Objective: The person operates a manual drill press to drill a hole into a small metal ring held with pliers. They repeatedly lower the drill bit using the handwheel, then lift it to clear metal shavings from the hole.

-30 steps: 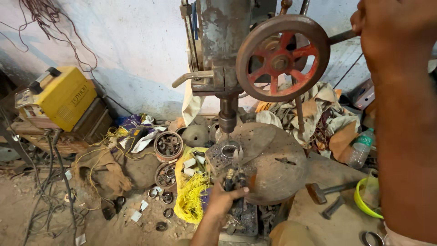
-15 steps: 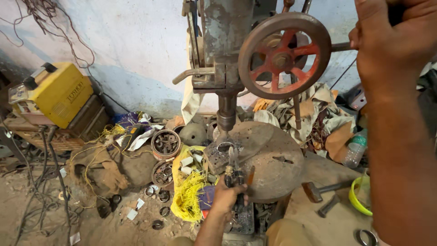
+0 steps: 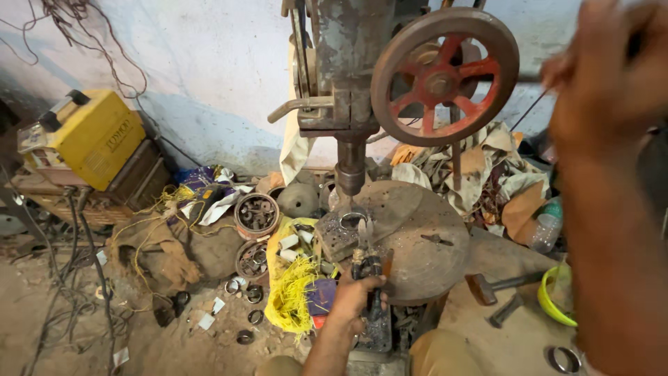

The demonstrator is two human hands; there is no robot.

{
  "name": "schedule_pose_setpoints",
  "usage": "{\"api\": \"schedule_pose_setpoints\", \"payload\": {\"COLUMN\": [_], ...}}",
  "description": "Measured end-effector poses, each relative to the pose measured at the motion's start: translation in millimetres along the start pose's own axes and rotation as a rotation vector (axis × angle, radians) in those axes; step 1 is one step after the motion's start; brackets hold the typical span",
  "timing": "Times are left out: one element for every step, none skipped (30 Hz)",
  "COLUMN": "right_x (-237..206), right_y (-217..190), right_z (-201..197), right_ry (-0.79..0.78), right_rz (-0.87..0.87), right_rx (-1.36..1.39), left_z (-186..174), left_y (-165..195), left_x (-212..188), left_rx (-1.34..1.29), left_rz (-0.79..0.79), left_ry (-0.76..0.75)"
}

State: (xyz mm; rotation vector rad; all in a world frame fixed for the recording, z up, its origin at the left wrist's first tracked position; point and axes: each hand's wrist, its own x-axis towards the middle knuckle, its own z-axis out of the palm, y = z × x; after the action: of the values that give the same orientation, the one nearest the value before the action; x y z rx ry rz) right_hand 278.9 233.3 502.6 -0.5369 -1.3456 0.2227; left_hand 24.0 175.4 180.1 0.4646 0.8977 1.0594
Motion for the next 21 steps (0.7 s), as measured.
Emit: {"api": "schedule_pose_setpoints", "payload": {"right_x": [-14,-18,-22,-26,-27,-27,-26,-22,-19,-12,-7,1,8,12,14,12,8,1,-10,-25,-38], "right_y": [0,2,4,7,9,10,10,9,7,5,3,1,-1,-3,-4,-4,-4,-4,-4,-3,-1], "right_z": [0,-2,-3,-4,-7,-9,-11,-12,-13,-12,-10,-8,-4,-1,1,3,4,3,2,0,-1], "right_ry": [-0.008,-0.021,-0.035,-0.035,-0.046,-0.057,-0.094,-0.101,-0.109,-0.112,-0.118,-0.127,-0.132,-0.137,-0.14,-0.123,-0.106,-0.086,-0.084,-0.089,-0.087], "right_rz": [-0.062,-0.103,-0.144,-0.152,-0.179,-0.208,-0.242,-0.224,-0.206,-0.177,-0.157,-0.123,-0.094,-0.074,-0.053,-0.058,-0.068,-0.067,-0.15,-0.229,-0.28], "right_rx": [0.009,0.012,0.017,0.02,-0.005,-0.029,-0.075,-0.127,-0.178,-0.21,-0.225,-0.232,-0.217,-0.209,-0.195,-0.187,-0.168,-0.143,-0.126,-0.095,-0.067], "left_z": [-1,-1,0,-3,-5,-6,-7,-8,-7,-8,-8,-8,-8,-9,-9,-9,-9,-10,-10,-10,-10], "left_y": [-1,-3,-5,-7,-5,-4,-4,-6,-7,-6,-6,-6,-5,-5,-5,-6,-6,-7,-9,-9,-9], "left_x": [1,4,7,7,9,12,13,12,12,12,12,12,11,11,10,10,11,11,11,12,14], "left_rx": [-0.004,-0.015,-0.025,-0.023,-0.011,-0.009,-0.012,-0.021,-0.021,-0.019,-0.017,-0.017,-0.013,-0.009,-0.009,-0.009,-0.011,-0.01,-0.008,-0.005,0.002], "left_rz": [-0.011,-0.02,-0.025,-0.035,-0.042,-0.039,-0.039,-0.044,-0.054,-0.057,-0.058,-0.05,-0.045,-0.042,-0.041,-0.039,-0.037,-0.049,-0.061,-0.068,-0.044], "left_ry": [0.008,0.013,0.01,0.014,0.011,0.01,0.015,0.021,0.022,0.025,0.03,0.032,0.035,0.037,0.029,0.02,0.011,0.036,0.059,0.077,0.032]}}
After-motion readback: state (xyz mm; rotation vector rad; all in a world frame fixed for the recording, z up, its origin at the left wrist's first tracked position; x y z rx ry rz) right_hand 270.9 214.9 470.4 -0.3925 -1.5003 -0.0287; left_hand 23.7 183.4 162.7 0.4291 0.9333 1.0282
